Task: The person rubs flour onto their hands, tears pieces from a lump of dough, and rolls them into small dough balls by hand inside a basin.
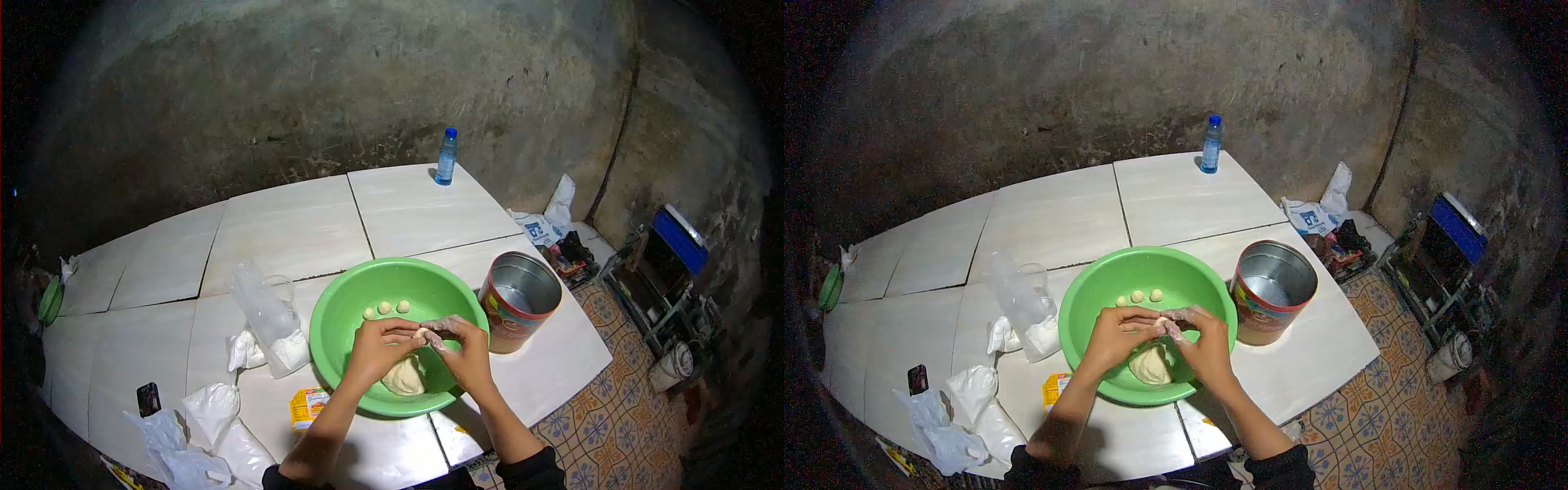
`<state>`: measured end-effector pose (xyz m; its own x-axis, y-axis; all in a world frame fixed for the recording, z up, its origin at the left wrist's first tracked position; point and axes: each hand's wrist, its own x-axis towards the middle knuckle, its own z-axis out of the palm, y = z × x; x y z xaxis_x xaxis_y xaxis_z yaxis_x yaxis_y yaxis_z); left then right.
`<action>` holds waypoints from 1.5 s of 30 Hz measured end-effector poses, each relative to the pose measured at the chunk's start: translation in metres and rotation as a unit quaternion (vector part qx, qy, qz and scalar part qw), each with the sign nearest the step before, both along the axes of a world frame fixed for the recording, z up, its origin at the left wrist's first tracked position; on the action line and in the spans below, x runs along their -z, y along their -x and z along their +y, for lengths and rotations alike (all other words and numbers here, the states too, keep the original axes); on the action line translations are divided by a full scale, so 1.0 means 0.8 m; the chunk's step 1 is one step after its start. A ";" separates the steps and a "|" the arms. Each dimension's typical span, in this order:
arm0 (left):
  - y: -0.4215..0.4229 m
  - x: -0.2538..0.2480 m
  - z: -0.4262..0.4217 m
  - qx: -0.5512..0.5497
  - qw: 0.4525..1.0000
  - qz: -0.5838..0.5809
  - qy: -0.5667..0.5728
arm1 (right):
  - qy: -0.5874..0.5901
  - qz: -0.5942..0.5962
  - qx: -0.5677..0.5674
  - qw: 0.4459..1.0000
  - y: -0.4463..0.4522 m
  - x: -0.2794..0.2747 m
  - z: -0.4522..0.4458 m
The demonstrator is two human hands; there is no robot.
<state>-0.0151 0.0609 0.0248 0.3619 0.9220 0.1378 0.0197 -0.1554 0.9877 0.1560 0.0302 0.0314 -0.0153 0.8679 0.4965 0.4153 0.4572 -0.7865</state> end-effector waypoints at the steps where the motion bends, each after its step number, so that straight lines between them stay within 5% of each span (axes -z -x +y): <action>1: -0.003 0.005 0.001 -0.029 0.999 -0.014 0.002 | -0.012 0.005 -0.007 1.000 0.000 0.001 0.001; 6: -0.010 0.003 -0.002 -0.090 0.994 -0.057 -0.010 | -0.077 0.025 0.065 0.995 0.009 -0.003 -0.005; 12: -0.011 -0.008 -0.009 -0.093 0.995 -0.047 -0.011 | 0.006 0.044 0.052 0.998 0.010 0.012 -0.006; 18: 0.003 -0.020 -0.012 0.023 0.997 -0.040 0.058 | -0.007 0.040 0.077 0.996 0.006 0.000 -0.003; 20: -0.002 -0.018 -0.015 -0.101 0.983 0.082 -0.129 | -0.055 -0.014 0.070 0.996 0.003 -0.002 -0.002; 28: -0.011 -0.013 -0.012 -0.083 0.995 -0.040 -0.037 | -0.092 -0.047 0.028 0.994 0.005 -0.013 -0.006; 39: -0.015 -0.013 -0.013 -0.117 0.992 -0.032 -0.033 | -0.031 0.018 0.079 0.996 0.016 -0.004 -0.007; 44: 0.001 -0.015 -0.011 0.011 0.995 -0.100 0.024 | -0.063 0.009 0.095 0.993 0.010 0.001 0.000; 45: -0.005 -0.010 -0.011 -0.056 0.995 -0.065 -0.050 | -0.067 0.003 0.091 0.994 0.010 -0.002 -0.001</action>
